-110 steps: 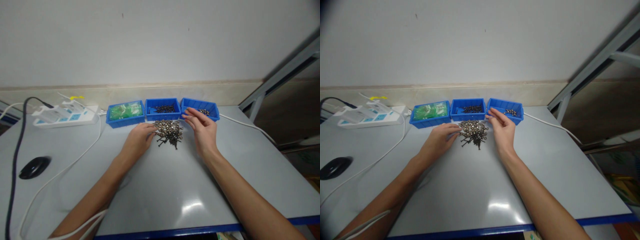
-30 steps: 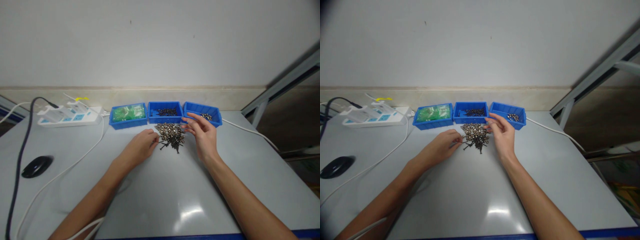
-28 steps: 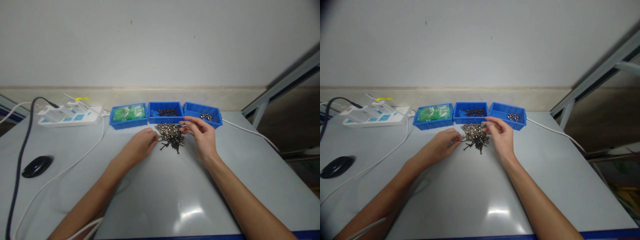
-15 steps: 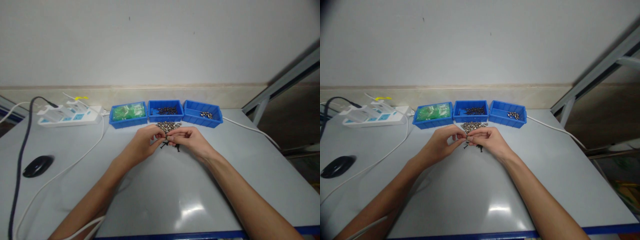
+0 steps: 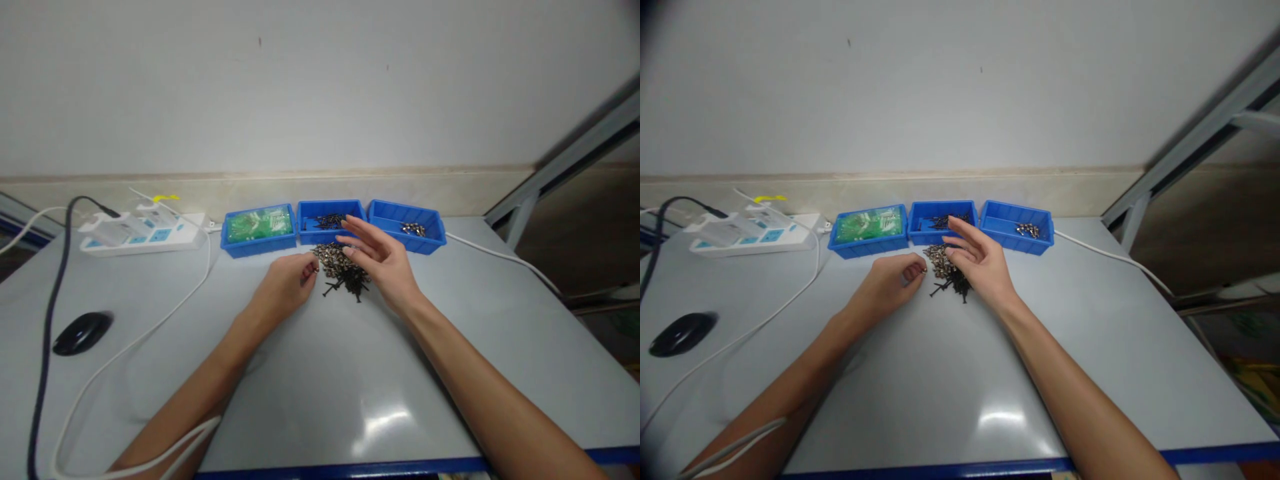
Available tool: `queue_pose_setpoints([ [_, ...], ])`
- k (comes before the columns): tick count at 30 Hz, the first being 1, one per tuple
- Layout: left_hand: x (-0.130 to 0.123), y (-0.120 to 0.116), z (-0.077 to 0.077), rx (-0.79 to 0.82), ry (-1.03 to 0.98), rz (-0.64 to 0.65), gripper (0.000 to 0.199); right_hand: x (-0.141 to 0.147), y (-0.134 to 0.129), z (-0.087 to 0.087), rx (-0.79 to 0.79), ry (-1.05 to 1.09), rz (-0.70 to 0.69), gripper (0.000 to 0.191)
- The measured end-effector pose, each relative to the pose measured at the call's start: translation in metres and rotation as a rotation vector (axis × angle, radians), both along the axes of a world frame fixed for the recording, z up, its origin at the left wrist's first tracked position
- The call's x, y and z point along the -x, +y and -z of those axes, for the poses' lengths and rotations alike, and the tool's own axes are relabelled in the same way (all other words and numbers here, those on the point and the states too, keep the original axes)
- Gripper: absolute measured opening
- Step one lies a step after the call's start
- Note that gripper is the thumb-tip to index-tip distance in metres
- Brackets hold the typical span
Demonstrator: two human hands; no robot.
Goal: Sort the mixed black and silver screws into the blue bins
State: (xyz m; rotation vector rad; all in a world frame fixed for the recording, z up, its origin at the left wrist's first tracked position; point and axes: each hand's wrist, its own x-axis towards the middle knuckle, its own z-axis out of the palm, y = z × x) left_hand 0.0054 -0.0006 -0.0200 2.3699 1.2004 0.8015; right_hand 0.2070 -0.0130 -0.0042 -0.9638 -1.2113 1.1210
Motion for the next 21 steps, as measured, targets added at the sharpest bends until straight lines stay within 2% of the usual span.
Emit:
queue_pose_setpoints([
  [5, -0.006, -0.006, -0.009, 0.151, -0.301, 0.010, 0.016, -0.008, -0.006, 0.002, 0.051, -0.074, 0.003, 0.027],
  [9, -0.008, -0.007, -0.015, 0.266, -0.419, -0.035, 0.017, -0.010, -0.007, 0.001, 0.059, -0.117, -0.032, 0.026],
  [13, -0.010, -0.008, -0.022, 0.486, -0.593, -0.121, 0.024, -0.010, -0.009, 0.002, 0.052, -0.156, -0.105, 0.028],
  [16, -0.012, -0.008, -0.024, 0.591, -0.686, -0.173, 0.030, -0.008, -0.010, 0.002, 0.055, -0.153, -0.176, 0.031],
  [21, -0.017, -0.011, -0.022, 0.696, -0.761, -0.159, 0.036, -0.006, -0.012, 0.003, 0.139, -0.049, -0.265, 0.023],
])
